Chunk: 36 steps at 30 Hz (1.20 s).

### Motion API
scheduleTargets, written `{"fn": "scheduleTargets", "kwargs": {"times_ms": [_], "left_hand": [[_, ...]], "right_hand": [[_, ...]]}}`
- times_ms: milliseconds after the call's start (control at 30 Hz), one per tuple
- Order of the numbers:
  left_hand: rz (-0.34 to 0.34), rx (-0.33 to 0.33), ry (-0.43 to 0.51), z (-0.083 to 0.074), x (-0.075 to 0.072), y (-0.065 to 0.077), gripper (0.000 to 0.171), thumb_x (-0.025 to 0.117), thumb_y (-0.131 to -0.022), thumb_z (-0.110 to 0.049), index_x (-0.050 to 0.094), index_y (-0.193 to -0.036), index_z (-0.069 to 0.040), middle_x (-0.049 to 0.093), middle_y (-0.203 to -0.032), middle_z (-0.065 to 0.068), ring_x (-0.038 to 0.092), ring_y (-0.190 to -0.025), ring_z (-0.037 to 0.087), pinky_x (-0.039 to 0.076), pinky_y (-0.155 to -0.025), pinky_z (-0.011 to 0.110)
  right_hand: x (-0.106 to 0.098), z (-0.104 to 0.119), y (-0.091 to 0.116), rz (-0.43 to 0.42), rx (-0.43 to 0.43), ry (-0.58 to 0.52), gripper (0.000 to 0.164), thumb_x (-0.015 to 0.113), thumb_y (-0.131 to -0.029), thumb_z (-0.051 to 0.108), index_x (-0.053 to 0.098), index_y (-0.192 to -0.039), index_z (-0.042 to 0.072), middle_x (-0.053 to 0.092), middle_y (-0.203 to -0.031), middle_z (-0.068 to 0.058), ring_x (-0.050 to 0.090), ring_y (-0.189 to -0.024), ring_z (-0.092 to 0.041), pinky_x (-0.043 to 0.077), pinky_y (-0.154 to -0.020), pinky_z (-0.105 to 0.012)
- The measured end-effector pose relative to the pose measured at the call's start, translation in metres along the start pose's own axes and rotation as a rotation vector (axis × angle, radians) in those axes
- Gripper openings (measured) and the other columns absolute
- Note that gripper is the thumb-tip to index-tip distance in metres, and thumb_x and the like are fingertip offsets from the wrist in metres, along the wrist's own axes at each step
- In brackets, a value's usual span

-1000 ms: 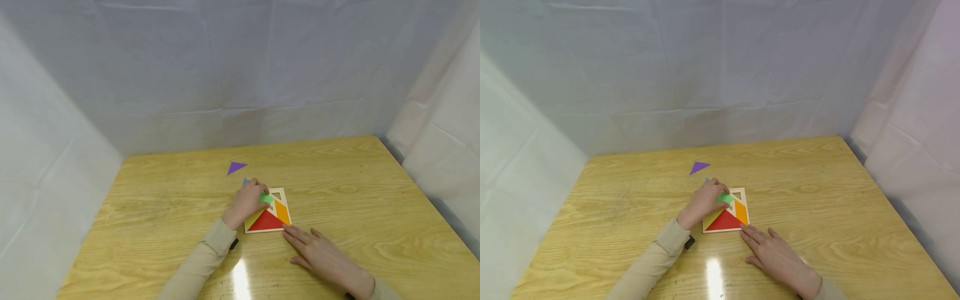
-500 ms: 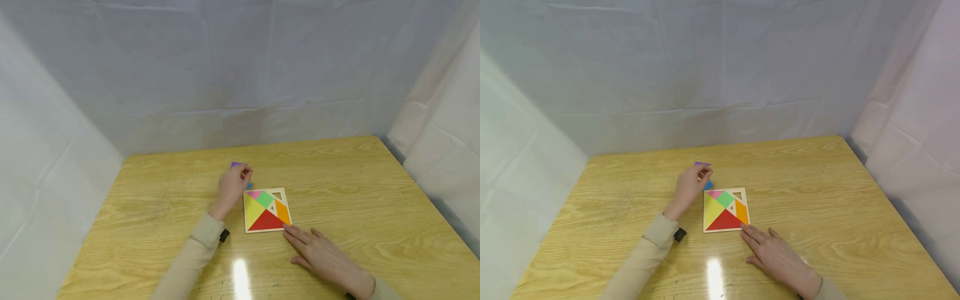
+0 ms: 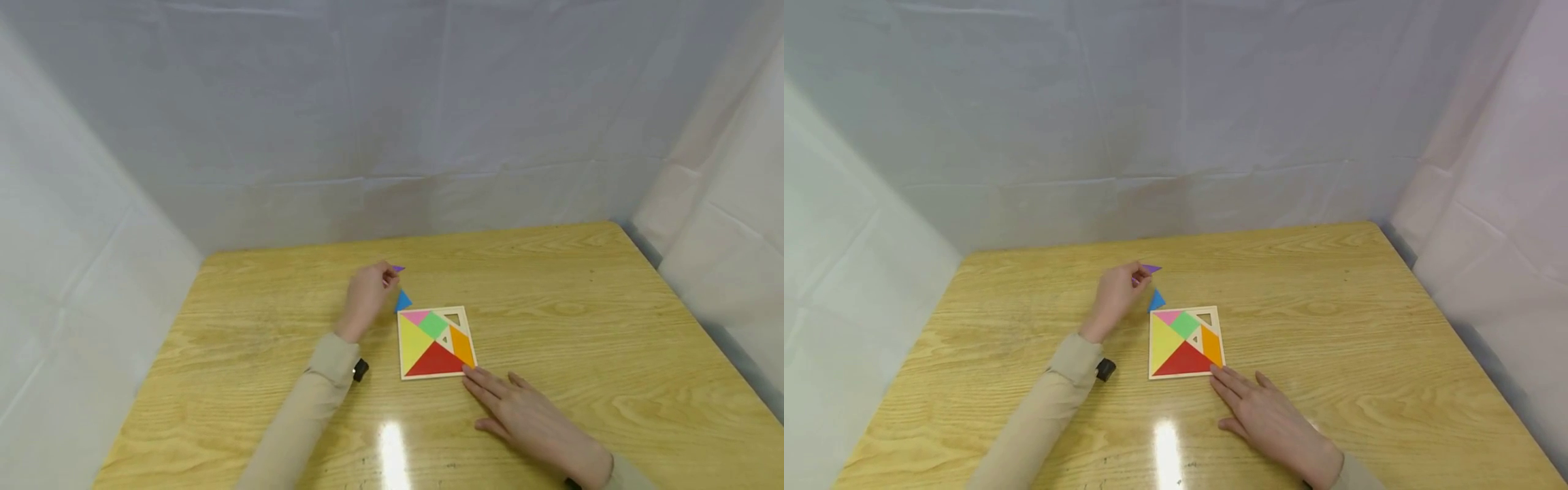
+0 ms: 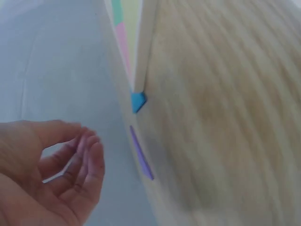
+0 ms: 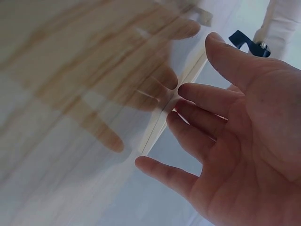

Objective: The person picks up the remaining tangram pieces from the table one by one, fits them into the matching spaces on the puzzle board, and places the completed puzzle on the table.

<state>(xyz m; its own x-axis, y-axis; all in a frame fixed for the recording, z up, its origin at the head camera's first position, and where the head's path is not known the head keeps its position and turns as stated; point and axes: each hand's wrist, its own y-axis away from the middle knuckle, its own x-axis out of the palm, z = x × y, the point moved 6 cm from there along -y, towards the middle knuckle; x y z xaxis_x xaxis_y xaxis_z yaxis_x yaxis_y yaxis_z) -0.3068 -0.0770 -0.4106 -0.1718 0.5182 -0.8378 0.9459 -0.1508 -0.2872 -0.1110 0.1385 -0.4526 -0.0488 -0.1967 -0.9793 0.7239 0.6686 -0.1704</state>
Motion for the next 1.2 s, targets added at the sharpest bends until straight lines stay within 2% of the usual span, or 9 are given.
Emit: {"fn": "scheduleTargets", "kwargs": {"times_ms": [167,433,567,667,833,900,1033,1100,1200], "left_hand": [[0.133,-0.063,-0.002,0.000,0.017,0.005,0.012,0.067,-0.083,-0.021,0.066,-0.085,-0.009,0.066,-0.079,0.000,0.061,-0.070,0.013,0.049,-0.064,0.027],[0.213,-0.066,-0.025,-0.002,0.030,0.009,0.025,0.074,-0.076,-0.024,0.064,-0.090,-0.006,0.063,-0.077,0.001,0.056,-0.067,0.013,0.047,-0.062,0.028],[0.231,-0.096,-0.061,-0.001,0.031,0.009,0.029,0.076,-0.073,-0.022,0.063,-0.091,-0.004,0.061,-0.077,0.003,0.055,-0.068,0.017,0.047,-0.062,0.030],[0.235,-0.143,-0.094,0.000,0.030,0.008,0.028,0.077,-0.073,-0.021,0.065,-0.091,-0.003,0.063,-0.078,0.004,0.057,-0.069,0.018,0.049,-0.062,0.031],[0.228,-0.197,-0.164,0.004,0.028,0.007,0.020,0.078,-0.072,-0.026,0.067,-0.078,-0.010,0.060,-0.069,0.000,0.052,-0.061,0.015,0.043,-0.051,0.029],[0.225,-0.203,-0.172,0.004,0.028,0.007,0.024,0.077,-0.073,-0.028,0.062,-0.066,-0.012,0.051,-0.059,-0.002,0.044,-0.055,0.013,0.037,-0.046,0.027],[0.227,-0.216,-0.172,0.005,0.030,0.007,0.045,0.075,-0.074,-0.034,0.042,-0.050,-0.014,0.034,-0.049,-0.004,0.033,-0.049,0.012,0.030,-0.040,0.026],[0.228,-0.222,-0.177,0.005,0.031,0.006,0.049,0.075,-0.074,-0.036,0.038,-0.048,-0.015,0.032,-0.048,-0.004,0.033,-0.048,0.012,0.030,-0.039,0.026],[0.240,-0.238,-0.178,0.005,0.033,0.005,0.048,0.075,-0.074,-0.034,0.039,-0.048,-0.016,0.035,-0.050,-0.003,0.037,-0.049,0.013,0.033,-0.041,0.026]], "right_hand": [[0.000,0.002,0.000,-0.019,-0.018,0.004,0.061,0.057,-0.088,0.042,0.043,-0.137,0.009,0.042,-0.142,-0.006,0.050,-0.121,-0.018,0.045,-0.088,-0.053],[0.001,0.002,0.000,-0.004,-0.014,-0.001,0.061,0.056,-0.088,0.042,0.043,-0.138,0.009,0.041,-0.142,-0.006,0.048,-0.122,-0.018,0.044,-0.088,-0.053],[0.001,0.001,0.000,0.009,-0.002,-0.004,0.061,0.056,-0.089,0.042,0.041,-0.139,0.010,0.040,-0.143,-0.005,0.048,-0.123,-0.017,0.044,-0.089,-0.053],[0.002,0.000,0.000,0.008,-0.001,-0.007,0.062,0.056,-0.088,0.042,0.041,-0.139,0.011,0.040,-0.143,-0.004,0.047,-0.123,-0.017,0.044,-0.089,-0.053],[0.002,0.001,0.000,0.003,-0.005,-0.010,0.062,0.057,-0.088,0.042,0.042,-0.138,0.010,0.040,-0.143,-0.005,0.048,-0.123,-0.017,0.044,-0.088,-0.054],[0.002,0.001,0.000,0.010,-0.001,-0.012,0.062,0.056,-0.088,0.043,0.041,-0.139,0.011,0.040,-0.143,-0.004,0.047,-0.123,-0.017,0.044,-0.089,-0.054],[0.003,0.000,0.000,0.029,0.011,-0.016,0.062,0.055,-0.089,0.043,0.040,-0.139,0.011,0.039,-0.144,-0.004,0.047,-0.124,-0.017,0.043,-0.090,-0.053],[0.002,0.000,0.000,0.031,0.013,-0.015,0.062,0.055,-0.089,0.043,0.040,-0.139,0.011,0.039,-0.144,-0.004,0.047,-0.124,-0.017,0.043,-0.090,-0.053],[0.002,0.001,0.000,0.027,0.011,-0.009,0.062,0.055,-0.089,0.043,0.040,-0.139,0.011,0.039,-0.144,-0.004,0.047,-0.124,-0.017,0.043,-0.090,-0.053]]}}
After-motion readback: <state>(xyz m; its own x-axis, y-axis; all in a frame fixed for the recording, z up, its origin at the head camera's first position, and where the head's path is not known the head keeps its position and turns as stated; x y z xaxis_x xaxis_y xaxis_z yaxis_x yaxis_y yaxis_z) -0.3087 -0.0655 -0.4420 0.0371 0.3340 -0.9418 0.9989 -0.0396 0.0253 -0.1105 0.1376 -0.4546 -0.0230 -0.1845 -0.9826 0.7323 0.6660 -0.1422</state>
